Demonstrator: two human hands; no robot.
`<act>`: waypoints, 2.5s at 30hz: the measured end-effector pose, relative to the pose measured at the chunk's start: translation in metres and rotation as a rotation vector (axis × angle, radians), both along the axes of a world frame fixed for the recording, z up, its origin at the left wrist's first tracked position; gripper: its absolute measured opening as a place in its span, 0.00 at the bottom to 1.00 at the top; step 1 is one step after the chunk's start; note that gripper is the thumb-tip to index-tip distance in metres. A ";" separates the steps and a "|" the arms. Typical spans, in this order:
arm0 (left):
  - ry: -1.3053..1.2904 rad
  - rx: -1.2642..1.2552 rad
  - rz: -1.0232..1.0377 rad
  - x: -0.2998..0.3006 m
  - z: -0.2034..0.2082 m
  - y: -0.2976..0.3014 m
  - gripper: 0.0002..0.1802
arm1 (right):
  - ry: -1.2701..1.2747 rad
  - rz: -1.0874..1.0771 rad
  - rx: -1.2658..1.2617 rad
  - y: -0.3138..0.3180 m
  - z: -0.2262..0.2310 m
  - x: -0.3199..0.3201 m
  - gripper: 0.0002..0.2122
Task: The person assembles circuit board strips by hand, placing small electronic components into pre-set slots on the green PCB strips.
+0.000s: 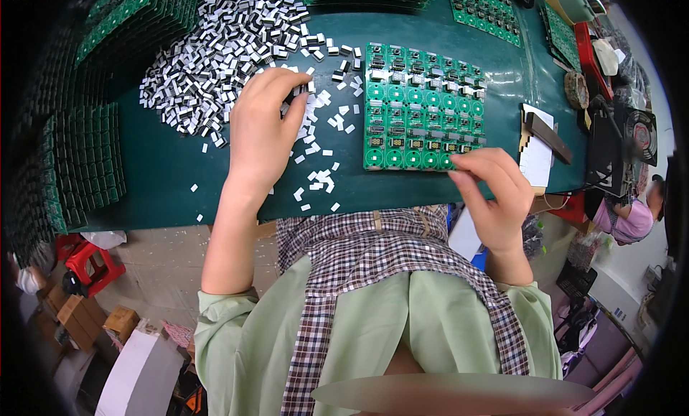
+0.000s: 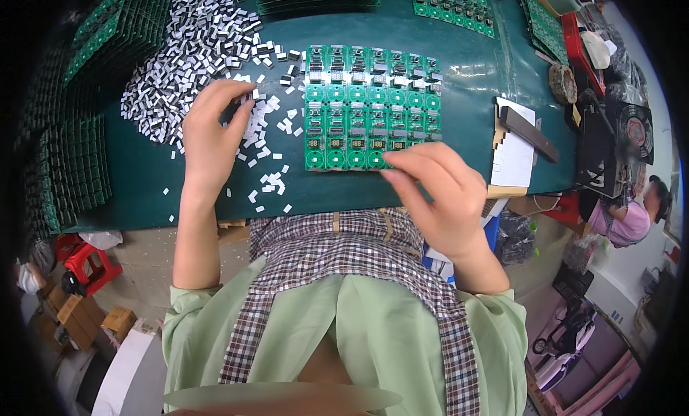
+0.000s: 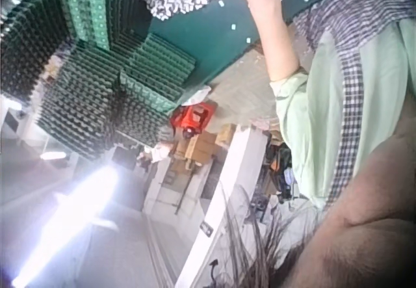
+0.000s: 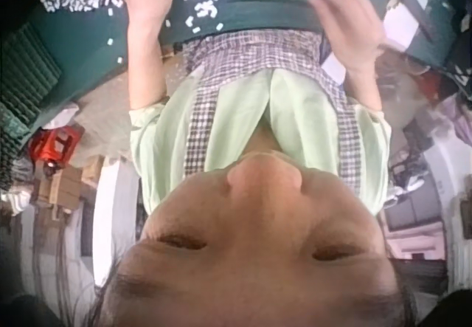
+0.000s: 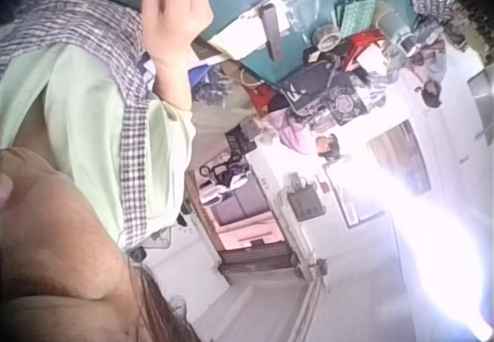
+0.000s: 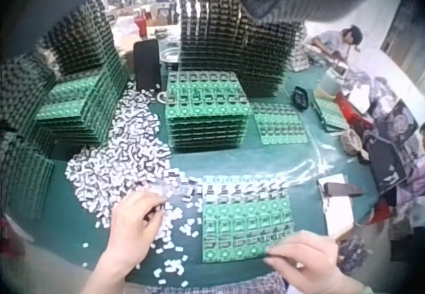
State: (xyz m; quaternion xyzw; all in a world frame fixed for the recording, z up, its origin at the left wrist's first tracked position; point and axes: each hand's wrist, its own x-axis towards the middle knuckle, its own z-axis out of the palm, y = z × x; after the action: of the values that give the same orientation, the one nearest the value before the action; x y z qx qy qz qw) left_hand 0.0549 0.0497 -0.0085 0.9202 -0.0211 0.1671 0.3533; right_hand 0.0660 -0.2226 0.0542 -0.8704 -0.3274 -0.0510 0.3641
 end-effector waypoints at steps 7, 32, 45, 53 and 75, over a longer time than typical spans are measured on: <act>0.162 -0.720 0.052 -0.021 0.012 -0.007 0.11 | 0.090 0.072 0.164 0.041 -0.006 -0.006 0.14; 0.063 -0.560 -0.424 -0.051 0.027 -0.058 0.08 | 0.331 0.328 0.271 0.021 -0.015 -0.007 0.11; -0.052 -0.482 -0.391 -0.054 0.024 -0.087 0.11 | 0.188 -0.026 0.242 0.000 -0.014 -0.038 0.10; 0.058 -0.531 -0.441 -0.051 0.027 -0.086 0.08 | 0.338 0.080 0.330 -0.011 -0.018 -0.031 0.08; 0.092 0.245 0.233 -0.014 -0.009 -0.009 0.08 | -0.197 -0.044 -0.276 -0.047 -0.014 0.019 0.08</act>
State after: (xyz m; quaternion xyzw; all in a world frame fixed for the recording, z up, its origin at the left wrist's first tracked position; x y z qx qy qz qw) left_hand 0.0413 0.0411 -0.0178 0.9593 0.0814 0.1608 0.2172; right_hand 0.0847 -0.2693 0.0403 -0.9100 -0.3461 -0.0984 0.2060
